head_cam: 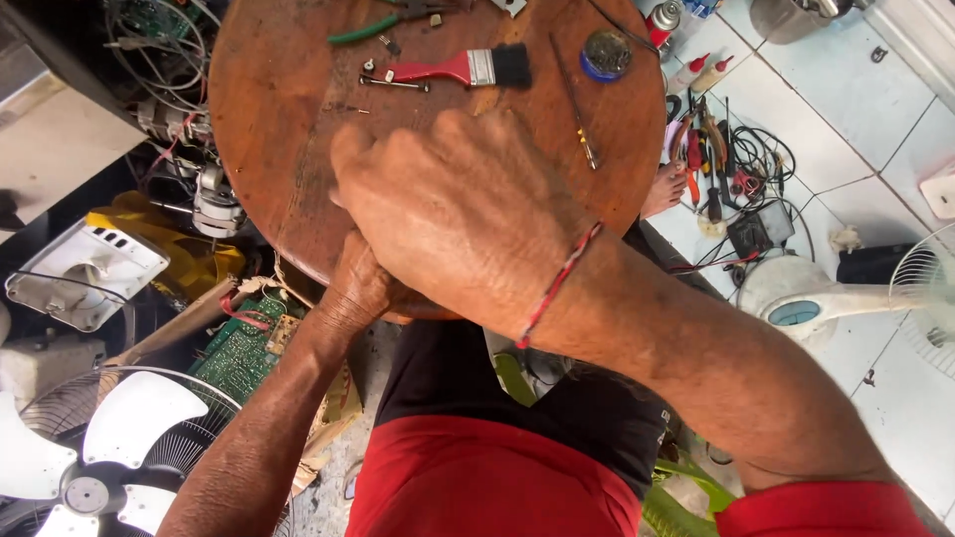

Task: The person uses a screwdriver to unscrew and remove components from a white plastic frame on a wooden table. They then use a utility knife to scrape a small metal piece and a cloth to clean it before reinserting it into the frame.

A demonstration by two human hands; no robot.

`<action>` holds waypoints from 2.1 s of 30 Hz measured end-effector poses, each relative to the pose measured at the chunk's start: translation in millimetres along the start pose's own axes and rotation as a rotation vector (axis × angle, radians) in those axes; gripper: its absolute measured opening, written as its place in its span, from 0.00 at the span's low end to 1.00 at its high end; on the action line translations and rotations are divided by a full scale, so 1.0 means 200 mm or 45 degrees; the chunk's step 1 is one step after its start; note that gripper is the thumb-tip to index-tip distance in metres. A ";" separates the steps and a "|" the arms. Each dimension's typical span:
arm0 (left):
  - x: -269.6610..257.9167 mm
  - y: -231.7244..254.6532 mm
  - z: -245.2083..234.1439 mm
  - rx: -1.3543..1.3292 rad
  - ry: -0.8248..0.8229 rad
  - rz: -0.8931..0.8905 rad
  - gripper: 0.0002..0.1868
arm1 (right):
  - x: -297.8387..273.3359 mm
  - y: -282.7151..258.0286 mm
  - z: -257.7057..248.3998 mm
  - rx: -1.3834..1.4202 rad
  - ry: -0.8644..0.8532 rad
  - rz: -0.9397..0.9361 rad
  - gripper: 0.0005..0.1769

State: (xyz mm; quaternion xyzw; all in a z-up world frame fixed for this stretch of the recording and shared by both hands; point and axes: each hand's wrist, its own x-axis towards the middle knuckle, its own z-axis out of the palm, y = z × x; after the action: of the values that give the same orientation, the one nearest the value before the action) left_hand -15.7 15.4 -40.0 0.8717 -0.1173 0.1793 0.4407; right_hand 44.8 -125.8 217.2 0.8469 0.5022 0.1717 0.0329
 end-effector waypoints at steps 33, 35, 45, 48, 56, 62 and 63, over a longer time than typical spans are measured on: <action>-0.03 -0.07 0.07 0.105 -0.002 -0.230 0.15 | -0.05 0.09 -0.04 0.363 0.132 -0.291 0.15; -0.03 0.00 0.05 0.113 -0.002 -0.241 0.16 | -0.07 0.09 -0.07 0.544 0.082 -0.347 0.14; -0.02 0.08 0.03 0.158 0.025 -0.306 0.17 | -0.08 0.15 -0.04 0.607 -0.029 -0.364 0.19; -0.03 0.09 0.03 0.162 0.035 -0.322 0.18 | -0.07 0.16 -0.05 0.876 -0.190 -0.349 0.14; -0.04 0.05 0.04 0.064 0.052 -0.333 0.21 | -0.07 0.20 -0.02 1.108 -0.246 -0.350 0.23; 0.05 0.17 -0.02 0.080 0.070 -0.221 0.14 | -0.20 0.30 0.00 0.983 -0.083 -0.255 0.18; 0.02 0.15 -0.01 0.108 0.056 -0.302 0.14 | -0.24 0.34 0.00 1.033 -0.060 -0.148 0.17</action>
State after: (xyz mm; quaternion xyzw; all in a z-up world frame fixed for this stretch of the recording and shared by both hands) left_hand -22.9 -1.0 -14.4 0.8931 0.0039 0.1498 0.4241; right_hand 80.6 -201.0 219.7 0.7651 0.5752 -0.0619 -0.2827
